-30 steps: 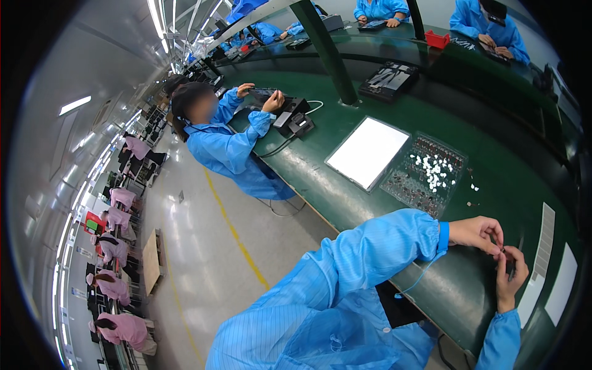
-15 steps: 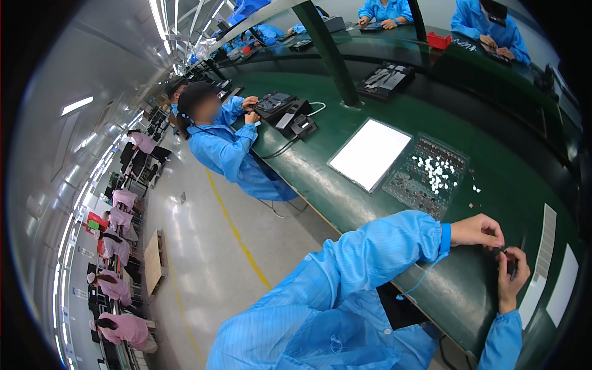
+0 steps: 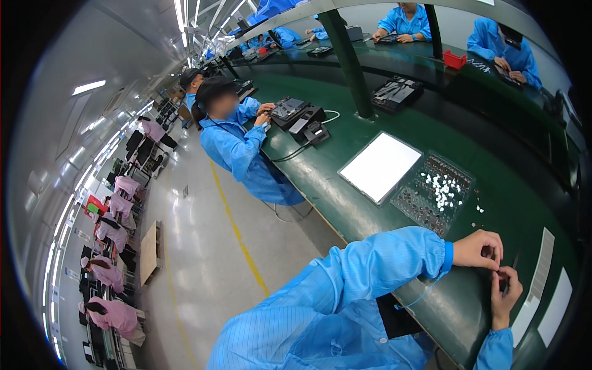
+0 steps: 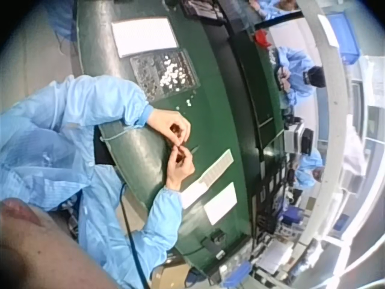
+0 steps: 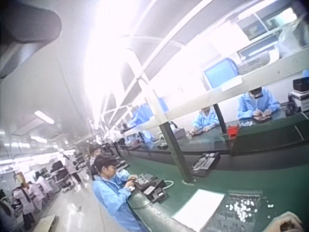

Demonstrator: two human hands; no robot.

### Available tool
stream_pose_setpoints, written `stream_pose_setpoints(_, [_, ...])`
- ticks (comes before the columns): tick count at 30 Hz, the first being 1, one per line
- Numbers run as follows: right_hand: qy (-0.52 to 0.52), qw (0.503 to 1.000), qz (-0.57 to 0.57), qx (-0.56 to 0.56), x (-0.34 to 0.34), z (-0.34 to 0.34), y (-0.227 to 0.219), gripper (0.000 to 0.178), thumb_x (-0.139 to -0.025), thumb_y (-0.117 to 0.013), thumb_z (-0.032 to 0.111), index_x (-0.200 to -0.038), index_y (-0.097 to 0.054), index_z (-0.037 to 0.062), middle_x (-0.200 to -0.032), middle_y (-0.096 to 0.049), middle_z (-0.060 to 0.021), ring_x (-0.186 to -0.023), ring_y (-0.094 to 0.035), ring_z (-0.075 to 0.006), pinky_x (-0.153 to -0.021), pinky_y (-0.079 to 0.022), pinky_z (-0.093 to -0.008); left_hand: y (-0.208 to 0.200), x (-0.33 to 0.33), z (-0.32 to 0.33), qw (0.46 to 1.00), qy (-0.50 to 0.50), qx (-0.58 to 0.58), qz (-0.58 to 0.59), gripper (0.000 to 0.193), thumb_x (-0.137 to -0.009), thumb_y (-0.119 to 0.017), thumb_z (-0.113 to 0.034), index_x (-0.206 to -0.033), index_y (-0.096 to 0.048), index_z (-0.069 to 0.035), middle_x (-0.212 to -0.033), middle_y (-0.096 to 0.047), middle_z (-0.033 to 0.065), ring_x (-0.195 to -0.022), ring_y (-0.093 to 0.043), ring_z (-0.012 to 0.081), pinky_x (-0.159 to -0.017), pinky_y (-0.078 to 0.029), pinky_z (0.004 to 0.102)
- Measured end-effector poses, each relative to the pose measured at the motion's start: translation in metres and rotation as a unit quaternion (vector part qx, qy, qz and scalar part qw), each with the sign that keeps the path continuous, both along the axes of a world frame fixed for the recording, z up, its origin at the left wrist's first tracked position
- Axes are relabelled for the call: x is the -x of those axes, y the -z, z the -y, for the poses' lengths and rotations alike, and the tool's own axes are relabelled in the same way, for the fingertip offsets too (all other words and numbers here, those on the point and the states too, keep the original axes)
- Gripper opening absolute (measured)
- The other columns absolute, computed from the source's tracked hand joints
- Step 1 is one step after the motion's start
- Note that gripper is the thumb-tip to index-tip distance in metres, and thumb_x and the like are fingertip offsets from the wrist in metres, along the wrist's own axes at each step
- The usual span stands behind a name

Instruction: Assembling or repairing a tablet computer on a factory production line.

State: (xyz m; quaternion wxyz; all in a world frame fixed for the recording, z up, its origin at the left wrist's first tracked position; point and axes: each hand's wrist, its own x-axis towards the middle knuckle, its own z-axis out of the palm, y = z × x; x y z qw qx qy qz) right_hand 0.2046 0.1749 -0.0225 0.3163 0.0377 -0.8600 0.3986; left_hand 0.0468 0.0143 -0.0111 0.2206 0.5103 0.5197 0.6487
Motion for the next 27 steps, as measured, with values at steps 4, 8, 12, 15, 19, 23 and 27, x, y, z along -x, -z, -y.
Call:
stream_pose_setpoints(4, [0.007, 1.0, 0.015, -0.006, 0.001, 0.0, -0.005, 0.018, -0.084, -0.071, -0.008, -0.098, -0.062, -0.0005, -0.08, -0.066, -0.0076, -0.069, -0.067, -0.0126, -0.061, -0.05, -0.0229, -0.008, -0.002, 0.004, 0.998, -0.02, 0.007, -0.058, 0.011, -0.078, -0.08, -0.009, -0.08, -0.071, -0.005, -0.098, -0.064, 0.0062, -0.077, -0.062, 0.0132, -0.065, -0.05, 0.0254])
stream_pose_setpoints(8, [-0.011, 1.0, 0.017, 0.012, 0.002, 0.0, -0.003, 0.017, -0.084, -0.073, -0.007, -0.097, -0.063, -0.0002, -0.079, -0.066, -0.0074, -0.067, -0.066, -0.0119, -0.059, -0.049, -0.0227, -0.005, 0.0, 0.002, 0.997, -0.019, 0.007, -0.069, 0.011, -0.079, -0.08, -0.008, -0.08, -0.07, -0.004, -0.097, -0.065, 0.0068, -0.077, -0.063, 0.0143, -0.065, -0.051, 0.0267])
stream_pose_setpoints(12, [-0.013, 0.999, 0.002, 0.029, 0.003, 0.005, -0.001, 0.016, -0.085, -0.073, -0.006, -0.095, -0.062, -0.0006, -0.076, -0.066, -0.0072, -0.065, -0.065, -0.0114, -0.058, -0.048, -0.0226, -0.003, 0.001, 0.003, 0.997, -0.014, 0.016, -0.069, 0.01, -0.079, -0.08, -0.008, -0.08, -0.071, -0.003, -0.098, -0.065, 0.0072, -0.077, -0.063, 0.0149, -0.065, -0.052, 0.027])
stream_pose_setpoints(15, [-0.008, 1.0, 0.013, 0.015, 0.003, 0.005, -0.006, 0.016, -0.085, -0.073, -0.006, -0.094, -0.062, -0.0006, -0.075, -0.065, -0.007, -0.065, -0.066, -0.0116, -0.058, -0.049, -0.0226, -0.005, 0.002, 0.004, 0.998, -0.007, 0.02, -0.063, 0.01, -0.079, -0.08, -0.008, -0.079, -0.071, -0.003, -0.098, -0.065, 0.0076, -0.078, -0.064, 0.0155, -0.066, -0.052, 0.0271])
stream_pose_setpoints(19, [-0.01, 1.0, 0.012, -0.002, 0.002, 0.008, -0.01, 0.016, -0.084, -0.073, -0.007, -0.094, -0.062, -0.0009, -0.074, -0.065, -0.0067, -0.066, -0.067, -0.0121, -0.057, -0.049, -0.0224, -0.003, 0.002, 0.004, 0.999, 0.002, -0.005, -0.051, 0.01, -0.079, -0.08, -0.009, -0.078, -0.072, -0.002, -0.097, -0.065, 0.0079, -0.08, -0.064, 0.0158, -0.067, -0.052, 0.0269])
stream_pose_setpoints(23, [-0.008, 0.999, 0.018, 0.032, 0.002, 0.006, -0.006, 0.018, -0.083, -0.073, -0.008, -0.094, -0.061, -0.0015, -0.075, -0.065, -0.0066, -0.066, -0.067, -0.0124, -0.058, -0.049, -0.0222, -0.004, 0.002, 0.004, 0.999, 0.004, 0.019, -0.045, 0.01, -0.08, -0.08, -0.009, -0.079, -0.072, -0.003, -0.097, -0.066, 0.0078, -0.081, -0.064, 0.0154, -0.068, -0.052, 0.0269])
stream_pose_setpoints(27, [-0.012, 1.0, 0.003, 0.006, 0.002, 0.004, -0.005, 0.019, -0.082, -0.074, -0.008, -0.095, -0.061, -0.0017, -0.078, -0.066, -0.0074, -0.066, -0.067, -0.0122, -0.059, -0.049, -0.0224, -0.008, 0.001, 0.005, 0.998, 0.011, 0.026, -0.054, 0.01, -0.081, -0.079, -0.009, -0.08, -0.072, -0.003, -0.097, -0.066, 0.0075, -0.08, -0.063, 0.0148, -0.068, -0.052, 0.0267])
